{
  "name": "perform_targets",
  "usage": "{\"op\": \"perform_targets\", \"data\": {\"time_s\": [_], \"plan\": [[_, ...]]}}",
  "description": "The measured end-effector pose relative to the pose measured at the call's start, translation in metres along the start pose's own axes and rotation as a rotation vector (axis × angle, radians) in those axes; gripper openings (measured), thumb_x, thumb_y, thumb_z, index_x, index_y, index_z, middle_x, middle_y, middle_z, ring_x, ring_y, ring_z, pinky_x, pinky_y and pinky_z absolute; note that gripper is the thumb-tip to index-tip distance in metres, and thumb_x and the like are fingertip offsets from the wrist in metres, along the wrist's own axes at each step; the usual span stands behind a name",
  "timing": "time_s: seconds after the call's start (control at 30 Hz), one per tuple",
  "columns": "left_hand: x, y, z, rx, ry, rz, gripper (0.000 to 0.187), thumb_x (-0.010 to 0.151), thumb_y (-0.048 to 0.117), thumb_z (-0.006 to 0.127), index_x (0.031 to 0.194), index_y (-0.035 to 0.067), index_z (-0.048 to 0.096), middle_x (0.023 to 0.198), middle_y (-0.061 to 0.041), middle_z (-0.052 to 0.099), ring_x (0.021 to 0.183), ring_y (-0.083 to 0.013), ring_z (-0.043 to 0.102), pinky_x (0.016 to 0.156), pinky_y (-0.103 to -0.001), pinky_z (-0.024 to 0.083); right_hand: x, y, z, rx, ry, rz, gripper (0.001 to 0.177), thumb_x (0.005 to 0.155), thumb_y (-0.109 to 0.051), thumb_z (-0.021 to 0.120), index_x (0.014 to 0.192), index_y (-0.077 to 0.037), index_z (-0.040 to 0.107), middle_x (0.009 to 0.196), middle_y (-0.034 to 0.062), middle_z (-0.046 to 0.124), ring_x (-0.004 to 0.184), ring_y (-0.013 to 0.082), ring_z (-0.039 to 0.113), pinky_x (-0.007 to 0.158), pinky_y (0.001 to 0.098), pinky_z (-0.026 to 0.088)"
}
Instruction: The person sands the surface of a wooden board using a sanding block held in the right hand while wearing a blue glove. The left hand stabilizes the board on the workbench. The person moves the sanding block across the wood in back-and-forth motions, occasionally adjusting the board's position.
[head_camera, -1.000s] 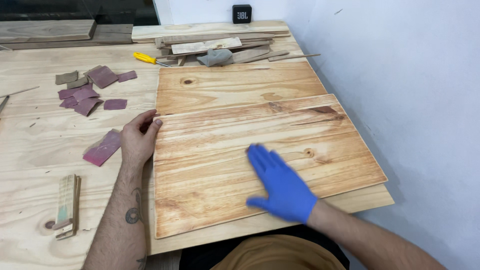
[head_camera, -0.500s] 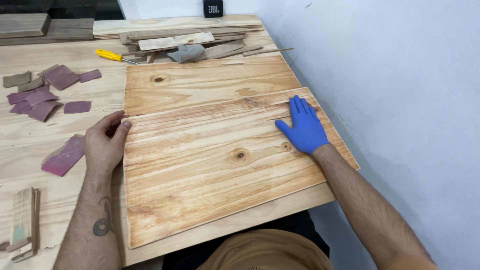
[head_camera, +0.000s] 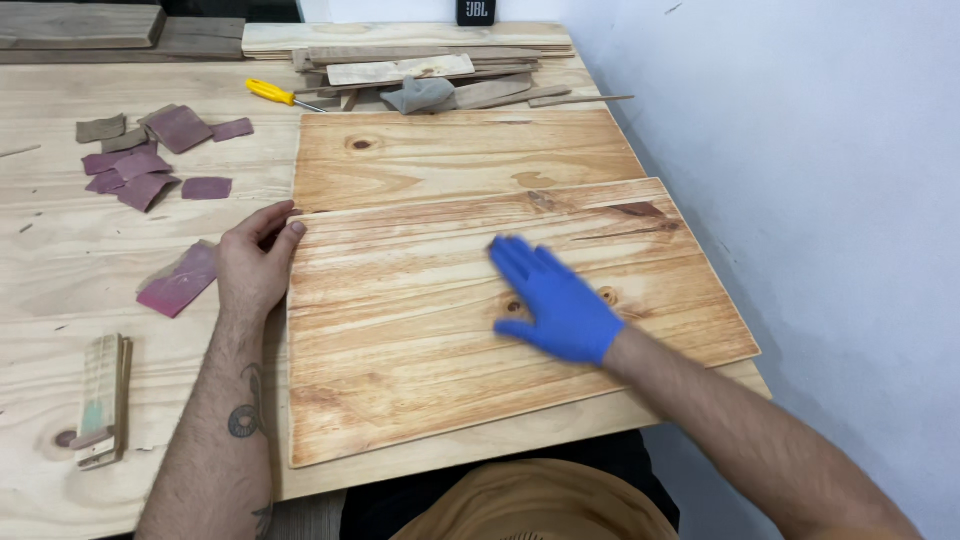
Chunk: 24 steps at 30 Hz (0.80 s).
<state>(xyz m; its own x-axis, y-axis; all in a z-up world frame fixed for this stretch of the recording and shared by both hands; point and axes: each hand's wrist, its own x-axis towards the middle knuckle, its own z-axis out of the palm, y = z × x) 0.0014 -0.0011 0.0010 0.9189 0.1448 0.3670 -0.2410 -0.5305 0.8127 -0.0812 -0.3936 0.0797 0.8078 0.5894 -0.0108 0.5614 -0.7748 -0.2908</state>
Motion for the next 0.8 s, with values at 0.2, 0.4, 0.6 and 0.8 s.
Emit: {"op": "perform_targets", "data": {"time_s": [0.2,0.4,0.6,0.8], "plan": [[0.002,0.000,-0.001,0.008,-0.013,-0.001,0.036,0.102,0.020,0.073,0.137,0.018,0.070,0.120,-0.004,0.074,0.124,-0.0225,0.065,0.110,-0.038,0.045,0.071,0.097,0.003,-0.153,0.167,0.313,0.093,0.102,-0.071,0.042,0.164,-0.003,0.030,0.172,0.0187,0.027,0.160,0.0340,0.023,0.132,0.0498,0.014],[0.005,-0.006,0.001,0.009,-0.017,-0.011,0.035,0.102,0.023,0.073,0.137,0.022,0.070,0.121,0.000,0.074,0.124,-0.0191,0.064,0.111,-0.037,0.045,0.007,-0.055,0.013,-0.012,-0.042,-0.237,0.112,0.087,-0.078,0.053,0.163,0.000,0.025,0.167,0.0268,0.029,0.156,0.0449,0.023,0.127,0.0568,0.016],[0.002,-0.001,0.000,-0.001,-0.011,0.001,0.035,0.103,0.018,0.073,0.138,0.017,0.069,0.121,-0.005,0.074,0.123,-0.0241,0.065,0.111,-0.040,0.045,-0.031,-0.081,0.017,0.188,-0.199,-0.522,0.114,0.087,-0.084,0.027,0.162,0.002,0.024,0.166,0.0308,0.028,0.154,0.0502,0.023,0.124,0.0651,0.019],[0.002,0.005,-0.002,0.002,-0.013,-0.016,0.036,0.102,0.019,0.074,0.138,0.018,0.070,0.121,-0.005,0.074,0.123,-0.0231,0.065,0.110,-0.039,0.045,0.047,0.084,0.000,-0.101,0.084,0.034,0.084,0.102,-0.064,0.043,0.165,-0.010,0.028,0.169,0.0182,0.031,0.158,0.0362,0.026,0.131,0.0515,0.017]]}}
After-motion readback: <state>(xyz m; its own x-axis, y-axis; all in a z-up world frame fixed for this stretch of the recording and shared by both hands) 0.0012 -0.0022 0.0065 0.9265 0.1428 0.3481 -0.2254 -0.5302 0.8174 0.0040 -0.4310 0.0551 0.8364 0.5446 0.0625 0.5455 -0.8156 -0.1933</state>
